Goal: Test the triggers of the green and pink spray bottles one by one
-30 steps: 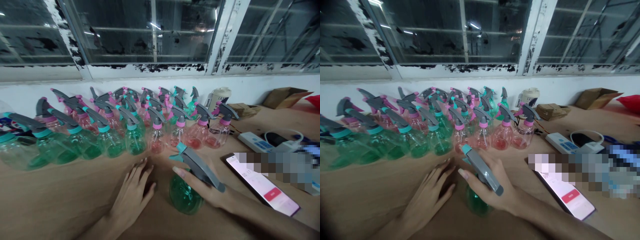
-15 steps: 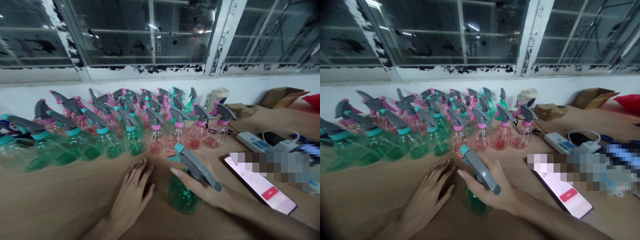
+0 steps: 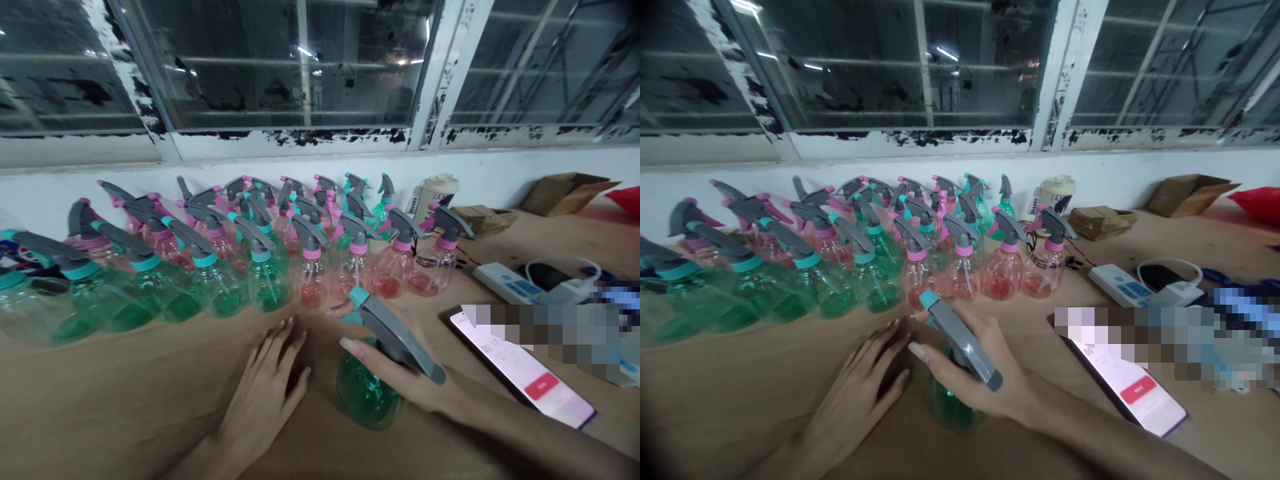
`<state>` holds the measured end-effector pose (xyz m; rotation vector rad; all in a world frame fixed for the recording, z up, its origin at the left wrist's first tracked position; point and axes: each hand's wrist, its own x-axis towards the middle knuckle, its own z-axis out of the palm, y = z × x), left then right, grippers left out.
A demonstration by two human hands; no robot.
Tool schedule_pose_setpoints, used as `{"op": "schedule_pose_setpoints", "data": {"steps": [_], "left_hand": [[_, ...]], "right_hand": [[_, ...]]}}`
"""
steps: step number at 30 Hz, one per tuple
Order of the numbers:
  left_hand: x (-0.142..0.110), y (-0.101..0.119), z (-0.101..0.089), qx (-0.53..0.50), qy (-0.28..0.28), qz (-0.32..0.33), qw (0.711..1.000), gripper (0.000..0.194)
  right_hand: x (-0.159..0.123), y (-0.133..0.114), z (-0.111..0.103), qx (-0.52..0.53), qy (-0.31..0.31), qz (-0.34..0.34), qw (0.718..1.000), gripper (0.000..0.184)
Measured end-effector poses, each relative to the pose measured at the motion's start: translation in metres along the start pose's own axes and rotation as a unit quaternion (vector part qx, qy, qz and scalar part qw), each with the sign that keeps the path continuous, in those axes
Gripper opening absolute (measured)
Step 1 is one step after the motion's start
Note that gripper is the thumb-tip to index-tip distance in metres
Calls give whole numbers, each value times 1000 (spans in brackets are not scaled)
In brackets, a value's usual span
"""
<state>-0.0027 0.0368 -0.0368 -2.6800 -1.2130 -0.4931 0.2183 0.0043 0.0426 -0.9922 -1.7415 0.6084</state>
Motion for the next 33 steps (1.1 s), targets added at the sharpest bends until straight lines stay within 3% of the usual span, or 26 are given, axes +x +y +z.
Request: {"op": "schedule_pose_setpoints", "data": {"steps": [8,12,16,22,28,33], "left_hand": [[0,0,0,-7,1,-2,1000,41],[0,1,0,-1,-7,-2,1000,40],[1,1,-1,-3,-2,-2,1000,40],[0,1,-1,-3,-2,-3,1000,40],[0,1,0,2,0,-2,1000,39],[0,1,-3,-6,-6,0,1000,41]], "right_hand": [[3,-7,-4,-25,-3,11,1000,7],[1,-6,-4,-27,-8,5,1000,11],[1,-6,-4,-5,-27,0,1000,3],[1,-7,-4,-16,-25,20,999,17],[-3,-2,-1,-47,-2,23,999,11],[-1,-5,-2,-16,-8,17,1000,14]]}}
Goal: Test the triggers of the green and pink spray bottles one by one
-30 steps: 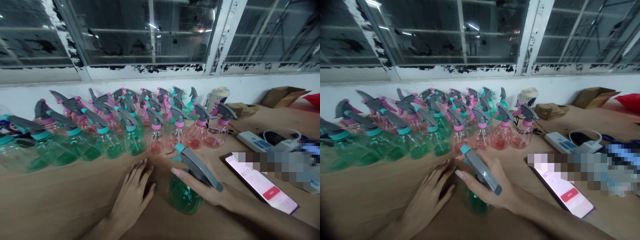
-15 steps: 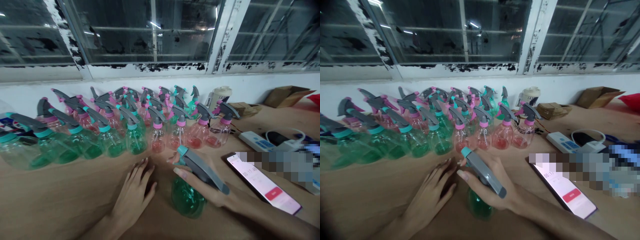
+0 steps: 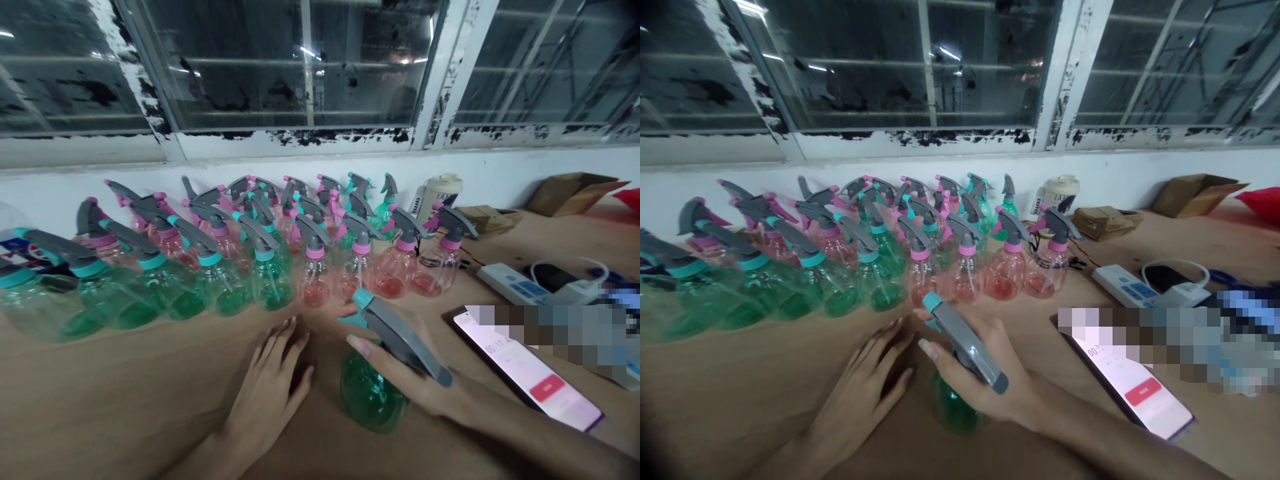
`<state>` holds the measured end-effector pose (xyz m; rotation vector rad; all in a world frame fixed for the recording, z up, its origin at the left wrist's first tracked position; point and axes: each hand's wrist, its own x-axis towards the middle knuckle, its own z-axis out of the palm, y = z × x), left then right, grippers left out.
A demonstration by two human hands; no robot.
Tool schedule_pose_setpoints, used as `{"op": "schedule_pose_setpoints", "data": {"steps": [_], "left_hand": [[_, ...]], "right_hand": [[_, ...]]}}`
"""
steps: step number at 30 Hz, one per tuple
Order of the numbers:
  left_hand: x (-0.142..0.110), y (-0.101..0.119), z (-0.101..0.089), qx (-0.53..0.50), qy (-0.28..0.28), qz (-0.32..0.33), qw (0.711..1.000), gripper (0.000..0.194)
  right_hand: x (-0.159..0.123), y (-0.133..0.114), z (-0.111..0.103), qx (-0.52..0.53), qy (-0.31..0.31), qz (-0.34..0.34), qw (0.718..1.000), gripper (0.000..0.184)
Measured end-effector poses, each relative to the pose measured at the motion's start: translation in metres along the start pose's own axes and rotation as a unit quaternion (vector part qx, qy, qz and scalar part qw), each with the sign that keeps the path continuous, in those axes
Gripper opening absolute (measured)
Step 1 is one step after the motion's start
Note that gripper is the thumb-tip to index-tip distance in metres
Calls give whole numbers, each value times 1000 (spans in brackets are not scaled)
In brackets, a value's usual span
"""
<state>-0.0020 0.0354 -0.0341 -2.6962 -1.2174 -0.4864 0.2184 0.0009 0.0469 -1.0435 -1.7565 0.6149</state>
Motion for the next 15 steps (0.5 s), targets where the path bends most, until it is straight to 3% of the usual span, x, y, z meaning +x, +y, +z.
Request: {"op": "schedule_pose_setpoints", "data": {"steps": [6,10,13,15], "left_hand": [[-1,-1,2,-5,-2,-5,1000,39],[-2,-1,4,-11,-10,-15,1000,37],[-1,-1,3,-24,-15,-25,999,37],[0,-1,2,-36,-15,-28,999,37]], "right_hand": [[4,-3,-1,-4,-14,7,1000,8],[3,-5,-2,-27,-19,7,999,15],[0,-3,-2,7,-31,2,1000,6],[-2,-1,-1,24,-32,-6,999,15]]}}
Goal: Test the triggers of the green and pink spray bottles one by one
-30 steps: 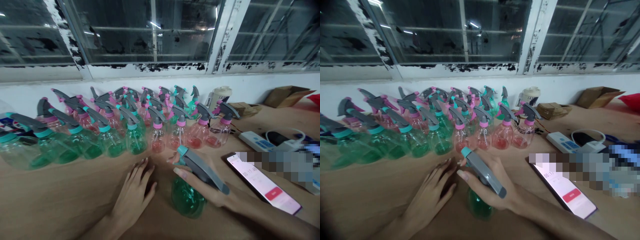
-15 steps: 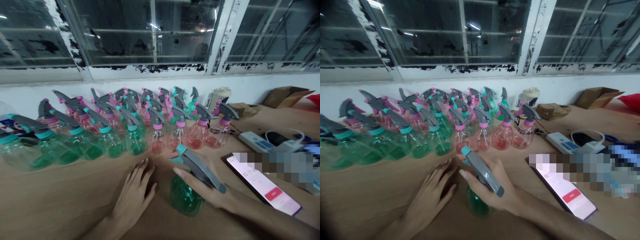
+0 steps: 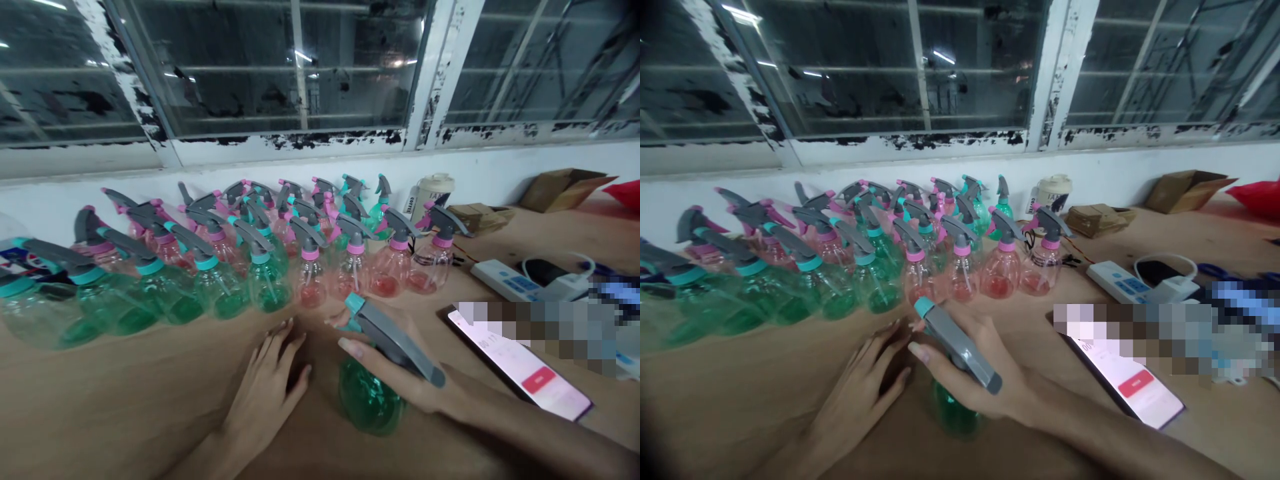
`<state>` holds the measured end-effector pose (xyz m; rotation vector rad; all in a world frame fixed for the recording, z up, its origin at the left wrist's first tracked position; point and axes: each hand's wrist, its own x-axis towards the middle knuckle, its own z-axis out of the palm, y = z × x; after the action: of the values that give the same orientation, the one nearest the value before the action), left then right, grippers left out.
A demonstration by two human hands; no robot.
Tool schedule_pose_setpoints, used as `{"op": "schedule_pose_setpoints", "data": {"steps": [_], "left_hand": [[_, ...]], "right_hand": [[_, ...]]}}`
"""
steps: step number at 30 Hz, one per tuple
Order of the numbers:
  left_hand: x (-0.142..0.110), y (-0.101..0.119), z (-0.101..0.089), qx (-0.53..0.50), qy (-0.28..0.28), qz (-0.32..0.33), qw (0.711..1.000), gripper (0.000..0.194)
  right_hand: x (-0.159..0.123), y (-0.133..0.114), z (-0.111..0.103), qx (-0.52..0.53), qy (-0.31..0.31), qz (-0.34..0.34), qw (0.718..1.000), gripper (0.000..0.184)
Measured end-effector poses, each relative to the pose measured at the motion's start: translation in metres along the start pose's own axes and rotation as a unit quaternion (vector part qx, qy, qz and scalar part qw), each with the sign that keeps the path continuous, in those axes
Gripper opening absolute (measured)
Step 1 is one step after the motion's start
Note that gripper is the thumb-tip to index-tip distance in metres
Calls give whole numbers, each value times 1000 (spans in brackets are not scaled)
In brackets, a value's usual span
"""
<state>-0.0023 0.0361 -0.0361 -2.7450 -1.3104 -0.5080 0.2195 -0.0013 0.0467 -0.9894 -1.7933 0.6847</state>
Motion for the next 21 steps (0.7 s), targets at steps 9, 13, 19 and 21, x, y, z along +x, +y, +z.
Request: {"op": "schedule_pose_setpoints", "data": {"steps": [9,13,19,21], "left_hand": [[-5,23,-23,-81,9,62,995,55],[-11,36,-37,-94,12,73,993,75],[-24,43,-52,-89,-1,30,996,89],[-28,44,-58,-78,-4,14,997,83]], "right_hand": [[-5,-9,10,20,46,-7,999,29],[-3,-17,19,80,50,7,995,36],[-2,-22,44,133,40,20,990,45],[-2,-25,55,131,52,15,990,49]]}}
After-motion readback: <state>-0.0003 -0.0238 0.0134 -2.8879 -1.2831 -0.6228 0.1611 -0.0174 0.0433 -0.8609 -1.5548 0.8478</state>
